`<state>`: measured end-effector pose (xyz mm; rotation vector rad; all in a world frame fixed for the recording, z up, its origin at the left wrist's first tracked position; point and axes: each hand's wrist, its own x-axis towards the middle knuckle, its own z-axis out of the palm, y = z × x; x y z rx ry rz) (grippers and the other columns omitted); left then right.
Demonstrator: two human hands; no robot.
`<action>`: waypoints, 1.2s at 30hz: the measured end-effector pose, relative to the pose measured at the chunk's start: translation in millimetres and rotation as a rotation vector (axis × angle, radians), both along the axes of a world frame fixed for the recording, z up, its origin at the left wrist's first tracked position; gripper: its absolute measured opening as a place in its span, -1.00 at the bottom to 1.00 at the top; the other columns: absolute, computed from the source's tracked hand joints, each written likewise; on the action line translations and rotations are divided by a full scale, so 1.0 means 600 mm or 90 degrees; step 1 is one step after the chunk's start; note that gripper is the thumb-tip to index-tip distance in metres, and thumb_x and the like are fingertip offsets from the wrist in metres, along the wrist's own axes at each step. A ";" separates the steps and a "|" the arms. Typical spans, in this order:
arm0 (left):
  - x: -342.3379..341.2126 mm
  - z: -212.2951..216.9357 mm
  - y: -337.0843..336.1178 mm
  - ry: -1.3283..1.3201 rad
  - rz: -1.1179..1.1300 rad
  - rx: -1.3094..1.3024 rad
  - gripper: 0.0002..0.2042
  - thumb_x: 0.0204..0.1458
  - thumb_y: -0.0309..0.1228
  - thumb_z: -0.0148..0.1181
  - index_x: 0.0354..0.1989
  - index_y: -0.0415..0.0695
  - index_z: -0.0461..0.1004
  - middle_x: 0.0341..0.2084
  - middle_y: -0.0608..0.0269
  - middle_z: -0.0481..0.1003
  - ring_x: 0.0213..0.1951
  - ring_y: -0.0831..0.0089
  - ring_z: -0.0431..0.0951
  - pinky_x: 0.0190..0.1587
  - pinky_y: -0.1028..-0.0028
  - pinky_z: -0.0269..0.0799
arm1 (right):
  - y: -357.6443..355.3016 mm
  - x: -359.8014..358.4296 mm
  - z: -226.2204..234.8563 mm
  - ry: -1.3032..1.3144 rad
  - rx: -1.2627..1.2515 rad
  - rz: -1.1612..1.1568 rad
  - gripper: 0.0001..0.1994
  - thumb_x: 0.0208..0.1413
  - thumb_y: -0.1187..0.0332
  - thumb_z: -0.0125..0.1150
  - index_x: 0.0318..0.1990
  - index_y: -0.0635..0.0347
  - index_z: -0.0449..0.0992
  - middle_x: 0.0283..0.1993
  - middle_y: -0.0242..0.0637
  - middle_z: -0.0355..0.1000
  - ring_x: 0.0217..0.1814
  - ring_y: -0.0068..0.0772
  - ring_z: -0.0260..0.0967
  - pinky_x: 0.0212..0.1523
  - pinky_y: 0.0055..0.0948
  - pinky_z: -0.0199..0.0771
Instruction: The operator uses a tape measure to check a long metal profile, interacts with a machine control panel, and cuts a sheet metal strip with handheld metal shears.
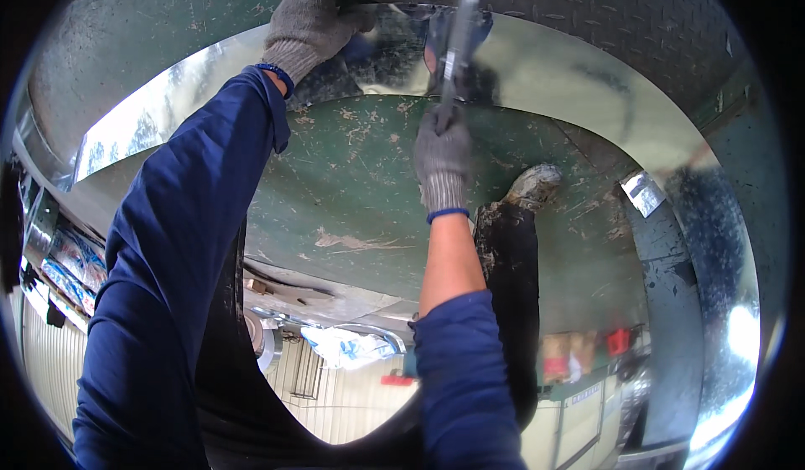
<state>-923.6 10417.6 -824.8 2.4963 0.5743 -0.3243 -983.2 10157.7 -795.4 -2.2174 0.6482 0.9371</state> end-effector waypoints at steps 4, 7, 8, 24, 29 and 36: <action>0.006 0.007 0.007 0.076 0.004 0.006 -0.08 -0.15 -0.29 0.44 0.47 -0.11 0.15 -0.01 -0.10 0.54 0.02 -0.10 0.58 0.04 0.10 0.54 | 0.020 0.004 0.002 0.067 -0.016 0.088 -0.69 0.31 0.15 0.15 -0.02 0.22 0.52 -0.29 0.00 0.55 -0.22 -0.11 0.58 -0.12 -0.15 0.52; -0.010 0.006 0.005 0.016 -0.010 -0.005 -0.08 -0.14 -0.29 0.45 0.48 -0.11 0.14 0.00 -0.11 0.54 0.02 -0.10 0.58 0.05 0.11 0.53 | 0.001 -0.023 -0.005 0.047 0.007 0.041 -0.67 0.34 0.12 0.12 -0.03 0.23 0.51 -0.32 -0.02 0.53 -0.27 -0.12 0.56 -0.16 -0.13 0.50; -0.002 0.009 0.007 0.047 -0.002 -0.009 -0.07 -0.14 -0.28 0.45 0.48 -0.11 0.14 -0.01 -0.11 0.54 0.02 -0.10 0.58 0.05 0.10 0.53 | 0.003 -0.019 -0.025 0.065 0.000 0.054 -0.68 0.35 0.13 0.12 -0.03 0.23 0.51 -0.34 -0.05 0.52 -0.29 -0.12 0.55 -0.18 -0.14 0.50; 0.007 0.017 -0.001 0.099 -0.002 0.011 -0.07 -0.14 -0.27 0.43 0.49 -0.12 0.13 -0.04 -0.10 0.53 -0.02 -0.10 0.59 0.01 0.07 0.53 | 0.009 0.000 -0.009 0.123 0.032 0.014 -0.76 0.32 0.23 0.15 -0.09 0.23 0.48 -0.44 -0.20 0.46 -0.40 -0.32 0.45 -0.25 -0.21 0.45; 0.004 0.004 0.010 0.068 -0.006 0.042 -0.05 -0.17 -0.27 0.46 0.49 -0.08 0.13 -0.03 -0.09 0.54 -0.01 -0.09 0.59 0.04 0.08 0.53 | 0.025 0.002 0.008 0.144 0.074 -0.073 -0.81 0.30 0.27 0.17 -0.11 0.21 0.48 -0.49 -0.33 0.43 -0.51 -0.48 0.40 -0.43 -0.32 0.41; 0.003 0.003 0.009 0.065 -0.013 0.021 -0.04 -0.17 -0.24 0.47 0.49 -0.09 0.13 -0.03 -0.09 0.54 -0.01 -0.09 0.59 0.04 0.10 0.53 | 0.060 -0.022 0.023 0.141 0.137 -0.186 -0.86 0.29 0.29 0.20 -0.14 0.14 0.49 -0.52 -0.42 0.41 -0.58 -0.56 0.37 -0.56 -0.40 0.38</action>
